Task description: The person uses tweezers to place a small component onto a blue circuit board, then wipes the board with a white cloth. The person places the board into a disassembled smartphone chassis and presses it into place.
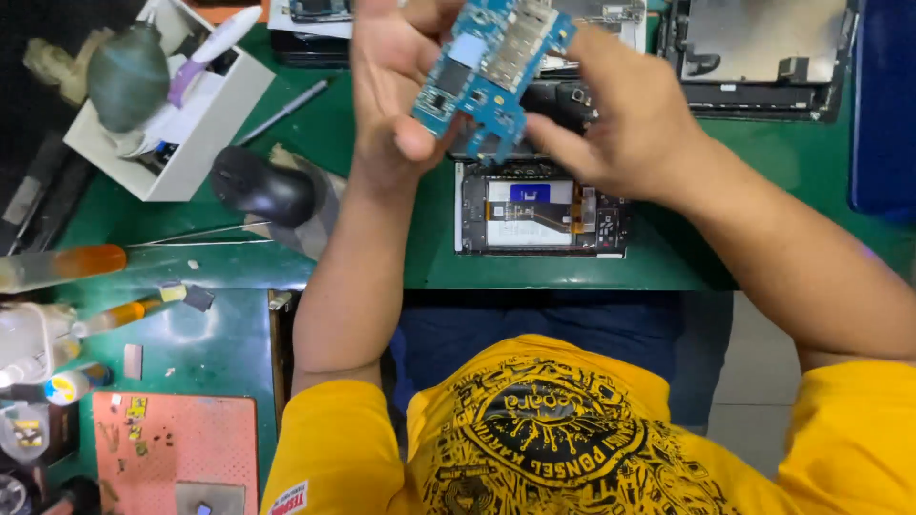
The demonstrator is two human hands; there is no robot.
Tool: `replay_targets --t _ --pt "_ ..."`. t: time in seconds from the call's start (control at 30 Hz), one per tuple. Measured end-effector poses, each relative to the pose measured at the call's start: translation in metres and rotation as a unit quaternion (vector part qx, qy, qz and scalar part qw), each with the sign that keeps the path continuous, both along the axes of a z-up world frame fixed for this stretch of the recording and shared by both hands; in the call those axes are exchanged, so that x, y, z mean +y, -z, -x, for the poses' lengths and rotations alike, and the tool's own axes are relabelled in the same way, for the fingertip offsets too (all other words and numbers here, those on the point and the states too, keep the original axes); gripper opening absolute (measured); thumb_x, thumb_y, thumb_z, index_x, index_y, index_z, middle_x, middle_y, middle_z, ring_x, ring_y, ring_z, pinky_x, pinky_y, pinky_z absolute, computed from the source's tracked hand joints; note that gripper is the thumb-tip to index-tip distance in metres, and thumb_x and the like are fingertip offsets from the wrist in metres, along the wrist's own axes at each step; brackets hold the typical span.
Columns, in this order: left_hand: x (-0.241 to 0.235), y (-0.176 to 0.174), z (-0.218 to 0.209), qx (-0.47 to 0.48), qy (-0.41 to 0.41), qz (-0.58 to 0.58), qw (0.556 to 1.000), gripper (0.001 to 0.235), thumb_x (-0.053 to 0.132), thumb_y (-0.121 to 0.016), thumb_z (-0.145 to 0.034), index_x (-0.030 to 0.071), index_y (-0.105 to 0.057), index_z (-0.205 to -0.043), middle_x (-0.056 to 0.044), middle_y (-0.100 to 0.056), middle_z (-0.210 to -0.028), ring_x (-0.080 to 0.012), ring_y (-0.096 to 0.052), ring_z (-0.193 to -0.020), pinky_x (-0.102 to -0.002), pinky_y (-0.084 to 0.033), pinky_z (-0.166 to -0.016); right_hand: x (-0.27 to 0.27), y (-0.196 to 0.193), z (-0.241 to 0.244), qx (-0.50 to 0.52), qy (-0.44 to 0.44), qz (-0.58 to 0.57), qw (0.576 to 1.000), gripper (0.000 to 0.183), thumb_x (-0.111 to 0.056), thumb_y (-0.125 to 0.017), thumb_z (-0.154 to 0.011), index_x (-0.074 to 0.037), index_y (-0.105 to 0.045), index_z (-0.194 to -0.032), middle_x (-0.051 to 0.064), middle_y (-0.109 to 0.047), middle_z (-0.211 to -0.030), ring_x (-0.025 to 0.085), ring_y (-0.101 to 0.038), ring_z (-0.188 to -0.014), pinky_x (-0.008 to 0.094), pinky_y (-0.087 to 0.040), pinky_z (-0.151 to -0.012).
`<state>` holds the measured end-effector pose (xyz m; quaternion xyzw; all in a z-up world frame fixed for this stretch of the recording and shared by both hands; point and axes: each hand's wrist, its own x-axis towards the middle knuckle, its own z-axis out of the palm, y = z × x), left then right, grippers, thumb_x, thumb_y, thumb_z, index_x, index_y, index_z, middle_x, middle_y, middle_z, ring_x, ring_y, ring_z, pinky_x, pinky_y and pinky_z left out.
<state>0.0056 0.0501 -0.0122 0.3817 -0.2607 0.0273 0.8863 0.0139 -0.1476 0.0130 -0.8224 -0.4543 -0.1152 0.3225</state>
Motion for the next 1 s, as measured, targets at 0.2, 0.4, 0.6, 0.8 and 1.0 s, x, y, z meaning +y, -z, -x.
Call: replay_targets --t 0.2,0.4,0.6,0.8,1.0 --pt "-0.012 -0.027 -0.006 -0.055 0.056 -0.171 0.982 0.058 0.031 -0.069 -0.067 0.004 -0.038 -0.107 -0.014 -0.053 -0.113 -0.014 -0.052 -0.086 -0.023 -0.045 -0.073 -0.019 -0.03 0.012 -0.033 -0.001 -0.097 0.995 0.035 -0.009 -0.063 -0.09 0.01 -0.046 -0.114 0.027 -0.049 -0.11 0.037 -0.054 -0.098 0.042 -0.046 -0.087" --pt "-0.032 -0.025 0.001 0.06 0.215 -0.325 0.919 0.084 0.03 -0.071 -0.073 0.022 -0.015 -0.135 -0.016 -0.064 -0.113 -0.0083 -0.066 -0.072 -0.017 -0.055 -0.065 -0.039 -0.007 0.067 -0.032 0.135 -0.153 0.978 0.01 0.001 -0.059 -0.086 0.01 -0.058 -0.088 0.025 -0.057 -0.084 0.033 -0.055 -0.072 0.038 -0.044 -0.067" --pt "-0.03 -0.025 -0.004 0.0 0.123 -0.441 0.889 0.054 0.03 -0.059 -0.088 0.019 -0.027 -0.129 -0.01 -0.068 -0.102 -0.006 -0.064 -0.073 -0.018 -0.054 -0.066 -0.053 0.023 0.111 0.405 0.334 -0.313 0.791 0.014 0.0 -0.063 -0.08 0.002 -0.05 -0.085 0.011 -0.053 -0.068 0.018 -0.058 -0.054 0.022 -0.051 -0.048" --pt "-0.044 -0.026 0.0 -0.179 0.129 -0.475 0.852 0.058 0.024 -0.074 -0.081 0.017 -0.038 -0.126 -0.011 -0.053 -0.119 -0.0148 -0.047 -0.094 -0.025 -0.042 -0.085 -0.041 0.01 0.114 0.35 0.33 -0.276 0.832 0.011 0.009 -0.059 -0.082 0.009 -0.05 -0.089 0.014 -0.049 -0.079 0.019 -0.058 -0.059 0.022 -0.051 -0.055" --pt "-0.066 -0.026 0.014 -0.26 0.088 -0.541 0.795 0.055 0.024 -0.071 -0.085 0.009 -0.037 -0.126 -0.012 -0.047 -0.128 -0.0251 -0.05 -0.119 -0.033 -0.038 -0.105 -0.042 -0.001 0.105 0.26 0.299 -0.216 0.892 0.019 0.004 -0.065 -0.079 0.011 -0.055 -0.094 0.015 -0.053 -0.079 0.015 -0.049 -0.063 0.022 -0.044 -0.059"
